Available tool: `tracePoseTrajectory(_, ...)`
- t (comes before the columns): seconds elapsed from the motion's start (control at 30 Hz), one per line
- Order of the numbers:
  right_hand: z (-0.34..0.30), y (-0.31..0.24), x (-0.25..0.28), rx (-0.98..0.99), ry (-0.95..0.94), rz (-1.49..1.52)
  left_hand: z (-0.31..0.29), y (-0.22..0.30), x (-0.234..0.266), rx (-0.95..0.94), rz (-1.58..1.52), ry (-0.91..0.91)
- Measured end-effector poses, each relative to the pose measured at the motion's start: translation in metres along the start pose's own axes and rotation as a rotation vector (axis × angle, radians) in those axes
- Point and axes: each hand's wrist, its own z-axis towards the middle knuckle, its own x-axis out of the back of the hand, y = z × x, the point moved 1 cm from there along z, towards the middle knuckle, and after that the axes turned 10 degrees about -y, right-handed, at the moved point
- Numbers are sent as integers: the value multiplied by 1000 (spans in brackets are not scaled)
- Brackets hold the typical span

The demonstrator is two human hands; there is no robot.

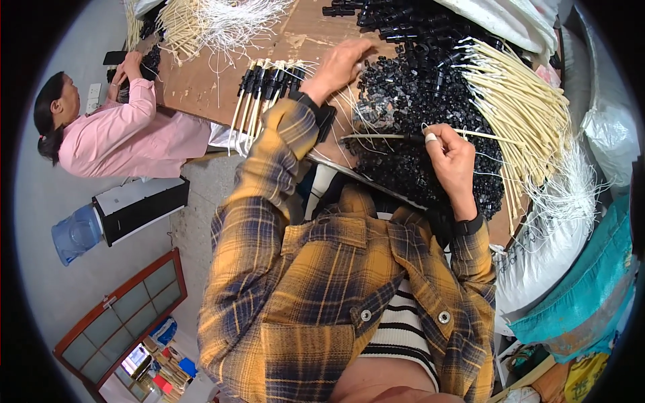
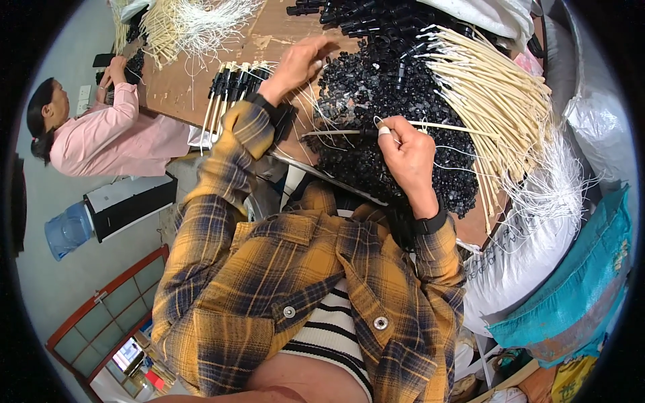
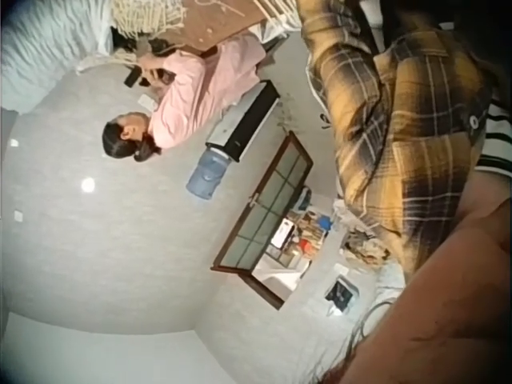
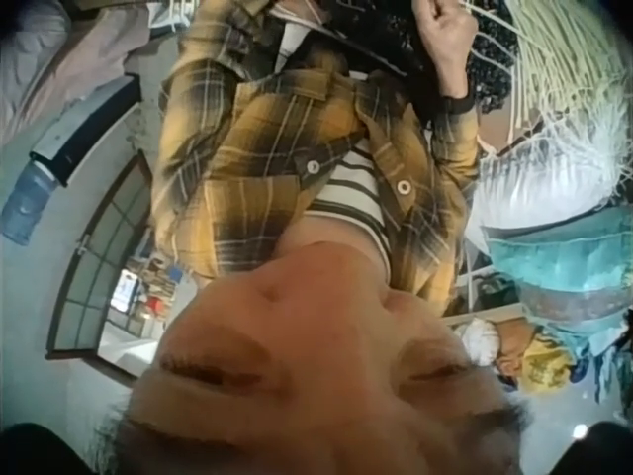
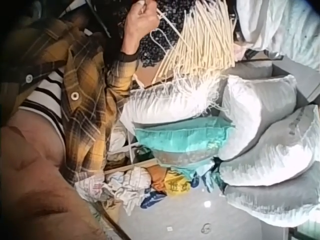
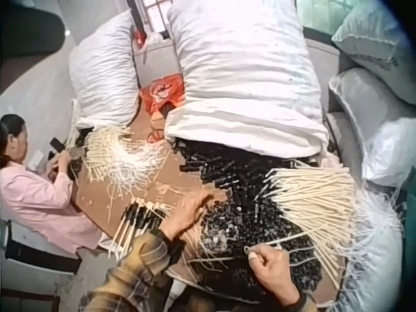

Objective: The person assembles components by hand, picking up a black plastic piece and a white corded stick, threading the cord through the plastic piece, and sliding it into place.

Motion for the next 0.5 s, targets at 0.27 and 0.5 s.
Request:
tracePoseTrajectory(0.27,10,16,3,-194,94,156,-5,34,-7,8,-311,-40)
tracePoseTrajectory(0.5,21,11,-10,-144,47,441,-33,143,-18,-141,-194,219)
